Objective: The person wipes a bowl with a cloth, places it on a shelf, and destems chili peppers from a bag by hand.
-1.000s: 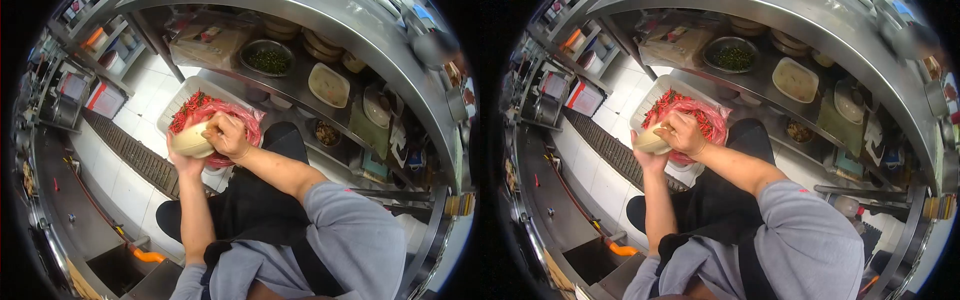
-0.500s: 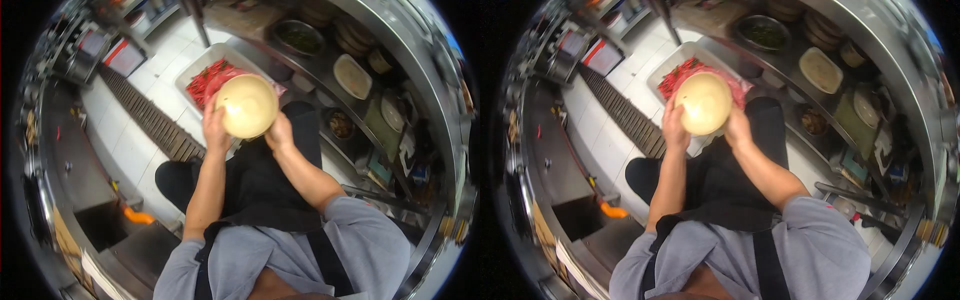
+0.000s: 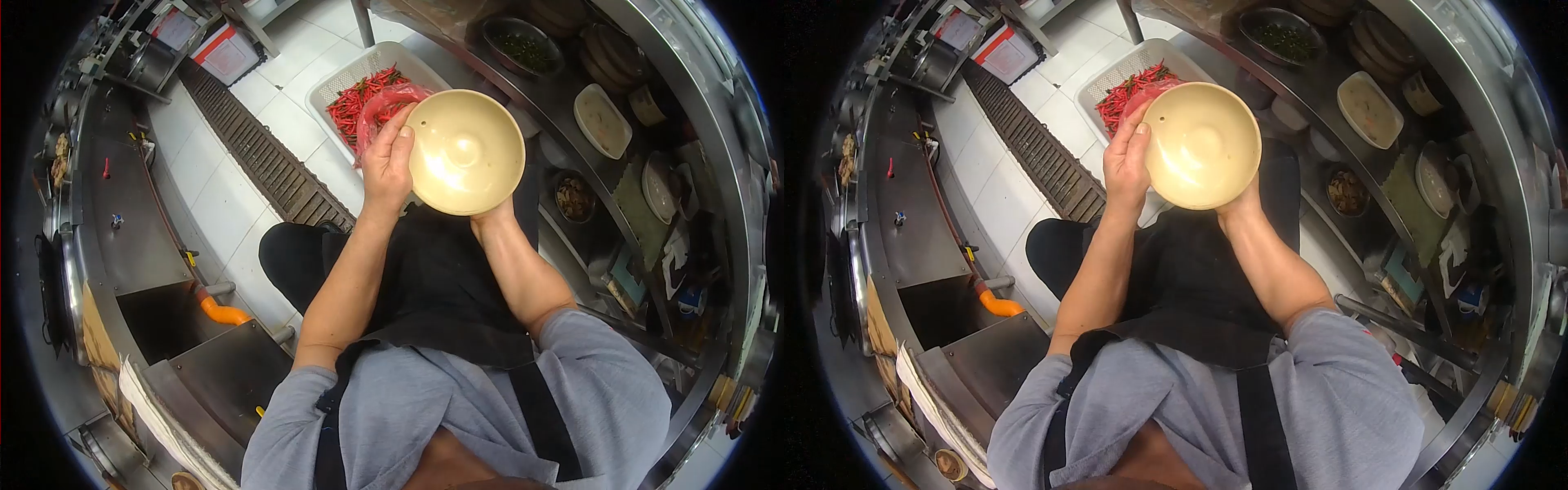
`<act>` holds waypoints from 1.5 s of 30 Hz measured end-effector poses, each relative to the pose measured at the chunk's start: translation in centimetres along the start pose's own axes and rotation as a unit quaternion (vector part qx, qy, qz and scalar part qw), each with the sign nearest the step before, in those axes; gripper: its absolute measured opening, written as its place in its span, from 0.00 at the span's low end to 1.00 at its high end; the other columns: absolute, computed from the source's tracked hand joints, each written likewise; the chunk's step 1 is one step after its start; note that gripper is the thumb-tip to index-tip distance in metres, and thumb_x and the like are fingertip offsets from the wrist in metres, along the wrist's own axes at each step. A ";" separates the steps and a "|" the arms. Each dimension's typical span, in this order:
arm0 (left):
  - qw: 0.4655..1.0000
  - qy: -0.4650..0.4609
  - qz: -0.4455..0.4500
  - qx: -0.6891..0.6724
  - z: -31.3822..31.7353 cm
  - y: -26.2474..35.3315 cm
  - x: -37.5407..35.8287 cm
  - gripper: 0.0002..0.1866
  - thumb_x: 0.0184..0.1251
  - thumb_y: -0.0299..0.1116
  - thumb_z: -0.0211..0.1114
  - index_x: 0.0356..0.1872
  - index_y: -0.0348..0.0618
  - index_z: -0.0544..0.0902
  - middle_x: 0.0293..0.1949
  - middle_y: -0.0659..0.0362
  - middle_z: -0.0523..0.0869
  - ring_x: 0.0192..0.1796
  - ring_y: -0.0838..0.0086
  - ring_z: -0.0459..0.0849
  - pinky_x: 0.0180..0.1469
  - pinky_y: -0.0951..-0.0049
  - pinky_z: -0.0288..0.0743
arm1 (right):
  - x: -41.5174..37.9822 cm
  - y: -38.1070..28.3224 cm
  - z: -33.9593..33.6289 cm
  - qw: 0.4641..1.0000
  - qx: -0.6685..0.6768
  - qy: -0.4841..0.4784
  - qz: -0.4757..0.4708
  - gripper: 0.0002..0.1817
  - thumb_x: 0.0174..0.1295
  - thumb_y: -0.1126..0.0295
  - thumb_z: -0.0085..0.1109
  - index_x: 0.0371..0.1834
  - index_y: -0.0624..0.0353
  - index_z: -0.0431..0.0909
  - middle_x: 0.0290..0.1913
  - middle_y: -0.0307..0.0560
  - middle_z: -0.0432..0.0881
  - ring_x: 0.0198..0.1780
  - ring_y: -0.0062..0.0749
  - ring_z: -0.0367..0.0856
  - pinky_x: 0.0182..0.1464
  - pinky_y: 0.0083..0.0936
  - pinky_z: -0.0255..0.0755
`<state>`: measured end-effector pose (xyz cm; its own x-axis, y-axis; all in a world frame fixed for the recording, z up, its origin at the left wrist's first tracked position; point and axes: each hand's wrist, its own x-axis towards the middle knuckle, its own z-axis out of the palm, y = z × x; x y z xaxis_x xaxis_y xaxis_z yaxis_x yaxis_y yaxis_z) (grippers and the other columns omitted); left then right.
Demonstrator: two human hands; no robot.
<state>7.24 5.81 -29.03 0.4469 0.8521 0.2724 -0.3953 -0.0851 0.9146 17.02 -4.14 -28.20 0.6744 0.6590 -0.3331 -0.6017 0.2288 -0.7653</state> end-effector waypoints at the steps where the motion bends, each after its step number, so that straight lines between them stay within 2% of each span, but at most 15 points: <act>1: 0.998 -0.021 0.027 0.054 -0.3 -0.6 0.2 0.20 0.75 0.29 0.53 0.63 0.29 0.73 0.51 0.51 0.84 0.54 0.71 0.81 0.58 0.73 0.73 | 0.0 -0.3 -0.1 1.000 0.015 -0.005 0.004 0.21 0.74 0.60 0.49 0.62 0.63 0.71 0.57 0.50 0.80 0.56 0.33 0.82 0.54 0.27 0.80; 4: 0.990 -0.035 0.036 0.128 -0.6 -0.7 0.1 0.20 0.75 0.31 0.53 0.62 0.28 0.73 0.51 0.49 0.84 0.53 0.69 0.82 0.57 0.73 0.73 | 0.1 -2.0 0.5 0.995 0.080 0.014 0.056 0.21 0.73 0.61 0.48 0.62 0.63 0.72 0.57 0.49 0.79 0.56 0.35 0.81 0.55 0.30 0.79; 10: 0.971 -0.034 0.120 0.206 0.9 0.7 -0.3 0.18 0.74 0.33 0.54 0.56 0.30 0.78 0.53 0.44 0.82 0.55 0.60 0.82 0.59 0.67 0.73 | 2.5 -2.4 -4.2 0.995 0.088 -0.023 -0.046 0.21 0.68 0.64 0.46 0.59 0.64 0.73 0.56 0.47 0.78 0.58 0.38 0.77 0.62 0.39 0.70; 12: 0.965 -0.169 0.086 0.179 2.4 2.4 -0.2 0.17 0.74 0.34 0.54 0.53 0.30 0.80 0.54 0.43 0.82 0.57 0.58 0.81 0.61 0.65 0.71 | 3.0 -2.6 -5.2 0.993 0.085 -0.054 -0.061 0.21 0.67 0.65 0.46 0.59 0.64 0.74 0.56 0.47 0.78 0.59 0.37 0.75 0.64 0.37 0.68; 16: 0.976 -0.142 0.096 0.137 3.7 4.5 0.0 0.17 0.74 0.35 0.54 0.52 0.30 0.80 0.53 0.44 0.82 0.58 0.57 0.80 0.62 0.66 0.70 | 2.4 -2.8 -4.7 0.994 0.091 0.043 -0.050 0.22 0.71 0.57 0.48 0.59 0.62 0.74 0.55 0.52 0.81 0.52 0.42 0.83 0.53 0.37 0.81; 18: 0.971 -0.117 0.121 0.168 2.7 3.5 0.3 0.19 0.74 0.36 0.55 0.55 0.30 0.79 0.53 0.45 0.83 0.57 0.59 0.81 0.61 0.66 0.70 | 1.5 -3.3 -4.3 0.992 0.104 -0.052 -0.054 0.23 0.72 0.55 0.48 0.60 0.62 0.73 0.57 0.52 0.80 0.54 0.41 0.83 0.53 0.37 0.82; 20: 0.993 -0.011 0.009 0.117 1.6 2.8 0.1 0.21 0.74 0.38 0.56 0.59 0.31 0.77 0.54 0.47 0.82 0.57 0.63 0.80 0.60 0.66 0.71 | 1.9 -3.1 -4.2 0.977 0.145 -0.155 -0.017 0.24 0.73 0.56 0.46 0.63 0.62 0.72 0.58 0.53 0.79 0.56 0.42 0.82 0.58 0.38 0.79; 21: 0.992 -0.038 -0.113 0.042 0.9 3.0 -0.3 0.25 0.75 0.41 0.55 0.65 0.33 0.71 0.58 0.50 0.80 0.61 0.65 0.77 0.62 0.67 0.69 | 2.0 -3.0 -3.9 0.969 0.158 -0.189 -0.002 0.24 0.73 0.56 0.45 0.64 0.62 0.71 0.59 0.54 0.79 0.57 0.42 0.81 0.59 0.38 0.78; 22: 0.992 -0.034 -0.117 0.046 0.7 2.9 -0.7 0.25 0.75 0.41 0.55 0.65 0.33 0.71 0.58 0.50 0.80 0.61 0.65 0.77 0.62 0.67 0.69 | 2.0 -2.8 -3.6 0.954 0.172 -0.244 0.012 0.24 0.73 0.56 0.45 0.64 0.61 0.71 0.59 0.53 0.79 0.57 0.41 0.81 0.58 0.38 0.79; 23: 0.975 -0.090 -0.174 -0.105 0.8 2.7 -1.2 0.27 0.75 0.42 0.54 0.67 0.34 0.69 0.60 0.50 0.78 0.63 0.66 0.75 0.64 0.66 0.68 | 1.8 -2.8 -3.0 0.936 0.185 -0.298 0.025 0.24 0.73 0.55 0.46 0.64 0.61 0.71 0.58 0.53 0.79 0.57 0.40 0.81 0.57 0.37 0.79; 24: 0.930 -0.142 -0.224 -0.253 0.9 2.6 -1.6 0.28 0.75 0.43 0.54 0.69 0.35 0.67 0.62 0.50 0.77 0.65 0.66 0.73 0.66 0.66 0.66 | 2.6 -1.6 -3.7 0.950 0.171 -0.261 0.008 0.23 0.73 0.58 0.47 0.62 0.62 0.72 0.57 0.52 0.80 0.55 0.38 0.82 0.56 0.35 0.80; 29: 0.939 0.011 -0.236 -0.250 0.7 0.9 -2.7 0.23 0.77 0.37 0.50 0.65 0.33 0.68 0.60 0.50 0.77 0.62 0.65 0.77 0.65 0.64 0.70 | 3.8 -0.9 -3.0 0.991 -0.047 -0.088 -0.088 0.19 0.74 0.61 0.49 0.58 0.63 0.75 0.48 0.48 0.84 0.45 0.29 0.84 0.43 0.27 0.80; 34: 0.967 0.060 -0.197 -0.147 0.2 -0.6 -2.7 0.19 0.75 0.35 0.54 0.60 0.33 0.74 0.53 0.53 0.82 0.55 0.70 0.80 0.60 0.71 0.72 | 3.6 -2.3 -4.5 0.975 -0.214 -0.059 -0.024 0.24 0.75 0.54 0.48 0.59 0.65 0.75 0.45 0.48 0.83 0.40 0.24 0.82 0.39 0.21 0.76; 40: 0.993 0.091 -0.066 0.026 0.4 -1.2 -2.2 0.17 0.75 0.35 0.55 0.56 0.33 0.76 0.50 0.53 0.83 0.53 0.72 0.80 0.57 0.73 0.72 | 3.3 0.2 -5.2 0.948 -0.264 -0.154 -0.083 0.40 0.56 0.70 0.71 0.70 0.67 0.61 0.47 0.50 0.82 0.42 0.25 0.83 0.40 0.21 0.76; 45: 0.987 0.089 0.022 0.131 0.2 -1.0 -2.3 0.17 0.75 0.35 0.55 0.56 0.32 0.76 0.48 0.51 0.84 0.51 0.70 0.82 0.56 0.71 0.74 | 3.3 1.9 -3.1 0.888 -0.359 -0.127 -0.256 0.44 0.53 0.67 0.74 0.72 0.64 0.60 0.48 0.53 0.83 0.42 0.28 0.84 0.46 0.25 0.78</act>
<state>6.73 3.82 -30.48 0.2774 0.9197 0.2780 -0.1791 -0.2348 0.9554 19.42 -3.78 -32.49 0.6073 0.7618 0.2257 0.2464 0.0894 -0.9650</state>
